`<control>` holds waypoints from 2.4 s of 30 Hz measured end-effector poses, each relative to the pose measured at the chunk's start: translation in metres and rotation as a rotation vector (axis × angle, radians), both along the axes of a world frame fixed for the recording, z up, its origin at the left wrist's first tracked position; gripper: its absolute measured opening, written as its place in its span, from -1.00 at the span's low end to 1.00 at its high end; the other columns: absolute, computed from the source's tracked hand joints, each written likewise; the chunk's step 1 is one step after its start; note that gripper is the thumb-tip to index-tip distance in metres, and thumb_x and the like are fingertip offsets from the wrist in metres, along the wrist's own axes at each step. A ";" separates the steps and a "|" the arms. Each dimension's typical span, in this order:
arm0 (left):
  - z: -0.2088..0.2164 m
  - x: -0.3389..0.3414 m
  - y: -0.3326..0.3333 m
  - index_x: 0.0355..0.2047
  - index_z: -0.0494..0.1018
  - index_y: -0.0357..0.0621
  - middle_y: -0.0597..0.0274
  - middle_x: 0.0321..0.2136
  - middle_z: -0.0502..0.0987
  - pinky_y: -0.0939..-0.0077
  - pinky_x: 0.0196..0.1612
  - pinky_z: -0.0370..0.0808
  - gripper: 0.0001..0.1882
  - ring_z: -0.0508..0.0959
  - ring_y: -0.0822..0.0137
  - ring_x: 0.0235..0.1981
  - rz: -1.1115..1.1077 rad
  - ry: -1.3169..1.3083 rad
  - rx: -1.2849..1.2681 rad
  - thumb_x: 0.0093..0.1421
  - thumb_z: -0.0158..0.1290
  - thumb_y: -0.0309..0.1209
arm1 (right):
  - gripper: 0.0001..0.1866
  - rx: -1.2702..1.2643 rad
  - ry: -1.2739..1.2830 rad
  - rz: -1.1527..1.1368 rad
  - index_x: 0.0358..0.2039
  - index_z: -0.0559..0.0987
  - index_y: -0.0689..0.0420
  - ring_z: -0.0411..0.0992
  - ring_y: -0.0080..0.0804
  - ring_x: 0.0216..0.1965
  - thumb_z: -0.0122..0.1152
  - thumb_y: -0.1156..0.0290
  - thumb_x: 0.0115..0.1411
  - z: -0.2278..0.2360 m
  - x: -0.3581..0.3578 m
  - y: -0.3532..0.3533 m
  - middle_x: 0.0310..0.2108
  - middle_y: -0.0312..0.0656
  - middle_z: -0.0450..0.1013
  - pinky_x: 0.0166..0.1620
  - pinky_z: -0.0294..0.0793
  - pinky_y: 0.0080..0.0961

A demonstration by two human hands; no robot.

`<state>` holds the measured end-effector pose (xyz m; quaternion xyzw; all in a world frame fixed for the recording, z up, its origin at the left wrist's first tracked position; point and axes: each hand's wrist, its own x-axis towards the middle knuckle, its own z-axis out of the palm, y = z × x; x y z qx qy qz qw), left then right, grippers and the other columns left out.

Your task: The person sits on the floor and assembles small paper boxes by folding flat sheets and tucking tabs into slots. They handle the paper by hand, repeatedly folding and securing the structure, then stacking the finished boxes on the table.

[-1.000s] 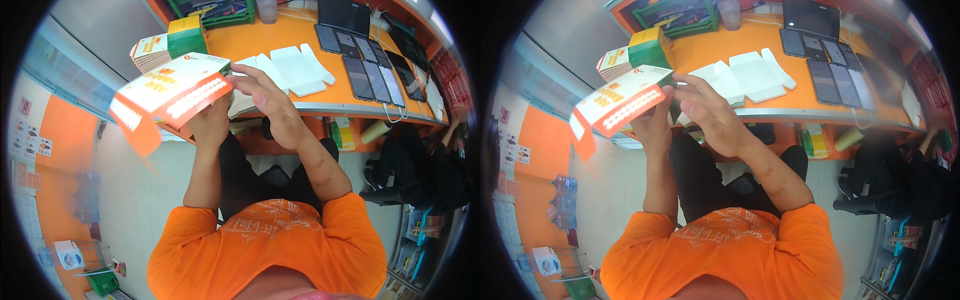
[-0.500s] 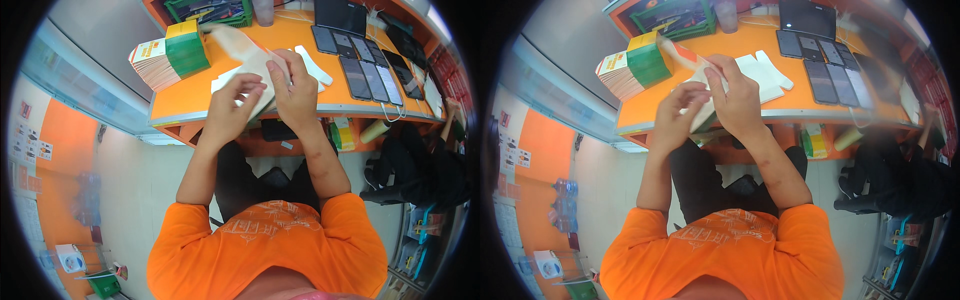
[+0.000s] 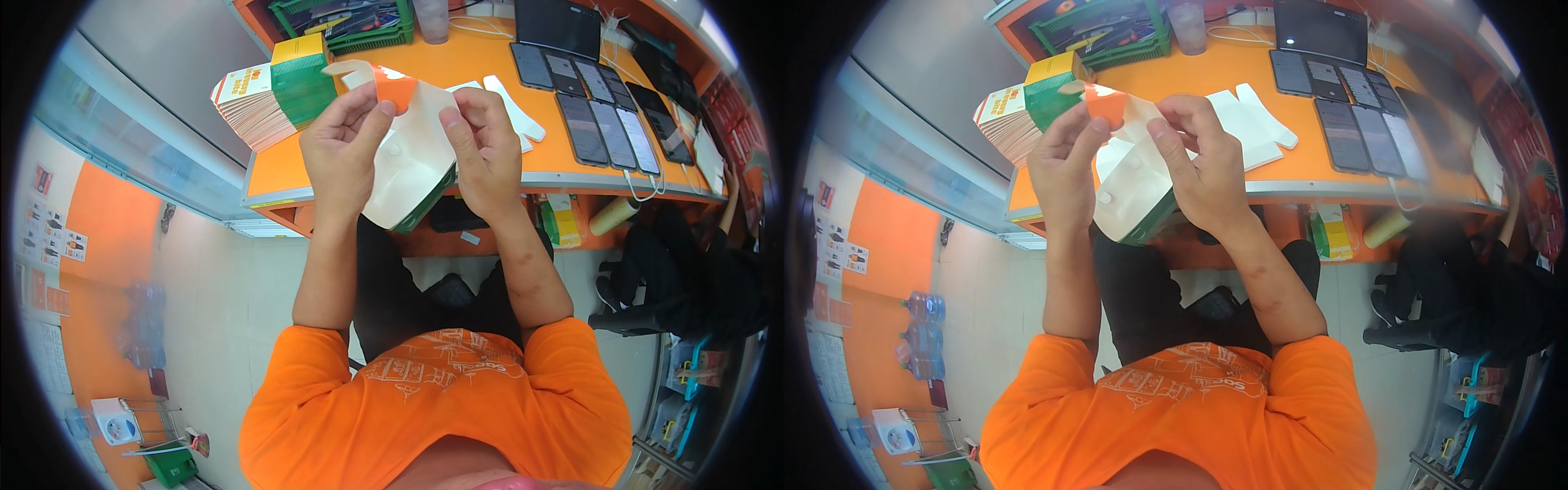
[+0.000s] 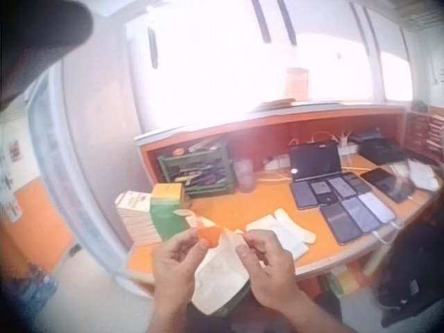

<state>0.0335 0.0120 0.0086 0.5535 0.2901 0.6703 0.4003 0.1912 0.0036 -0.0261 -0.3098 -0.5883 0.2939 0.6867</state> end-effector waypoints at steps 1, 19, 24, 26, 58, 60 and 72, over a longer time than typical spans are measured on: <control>-0.004 0.002 0.000 -0.04 0.53 -0.47 0.08 -0.22 0.65 0.54 -0.05 0.57 -0.70 0.66 0.36 -0.20 0.032 0.015 0.032 0.22 0.21 -0.61 | -0.71 -0.006 0.020 0.034 0.01 0.52 0.26 0.55 -0.33 -0.03 0.18 0.37 0.37 0.002 0.000 -0.001 -0.09 -0.08 0.57 0.05 0.55 -0.38; -0.017 0.005 -0.004 -0.20 0.60 -0.39 0.19 -0.25 0.62 0.61 -0.17 0.48 -0.82 0.54 0.48 -0.28 0.027 0.231 0.145 0.26 0.24 -0.49 | -0.75 0.051 -0.012 0.112 -0.05 0.63 0.22 0.58 -0.38 -0.06 0.24 0.44 0.30 0.016 0.003 -0.003 -0.02 -0.10 0.58 0.03 0.59 -0.43; -0.017 0.006 -0.006 -0.19 0.59 -0.38 0.22 -0.28 0.63 0.61 -0.18 0.50 -0.81 0.55 0.50 -0.31 -0.027 0.097 0.000 0.26 0.25 -0.49 | -0.77 0.206 -0.171 -0.015 -0.07 0.64 0.23 0.57 -0.38 -0.05 0.28 0.46 0.28 0.013 0.001 0.002 -0.03 -0.08 0.58 0.03 0.59 -0.46; -0.017 0.004 -0.005 -0.18 0.58 -0.39 0.21 -0.29 0.63 0.60 -0.16 0.52 -0.80 0.57 0.49 -0.30 -0.013 0.086 0.005 0.25 0.26 -0.49 | -0.78 0.120 -0.119 0.049 -0.10 0.65 0.25 0.57 -0.37 -0.03 0.30 0.46 0.26 0.019 0.003 -0.005 -0.03 -0.07 0.58 0.04 0.59 -0.46; 0.001 -0.053 0.011 -0.22 0.57 -0.10 0.20 -0.09 0.52 0.03 0.36 0.19 -0.77 0.41 0.06 0.19 0.120 1.097 0.527 0.10 0.30 -0.41 | -0.76 0.147 -0.465 -0.059 -0.09 0.60 0.18 0.55 -0.16 -0.18 0.21 0.37 0.28 0.029 0.017 0.046 -0.13 -0.10 0.59 -0.16 0.52 -0.33; -0.012 -0.049 0.016 -0.13 0.53 -0.09 0.14 -0.01 0.47 0.09 0.35 0.22 -0.71 0.38 0.03 0.22 0.059 0.991 0.408 0.12 0.26 -0.45 | -0.73 0.070 -0.478 -0.021 -0.04 0.59 0.17 0.54 -0.18 -0.15 0.22 0.36 0.29 0.010 0.017 0.042 -0.08 -0.09 0.58 -0.14 0.51 -0.35; -0.056 -0.102 0.061 0.13 0.39 -0.05 -0.05 0.36 0.15 0.07 0.36 0.23 -0.45 0.17 -0.13 0.37 0.387 1.333 0.205 0.09 0.07 -0.62 | -0.63 0.017 -0.929 0.145 0.10 0.51 0.11 0.39 -0.08 0.19 0.17 0.45 0.27 -0.035 -0.015 0.068 0.17 -0.08 0.44 0.26 0.36 -0.23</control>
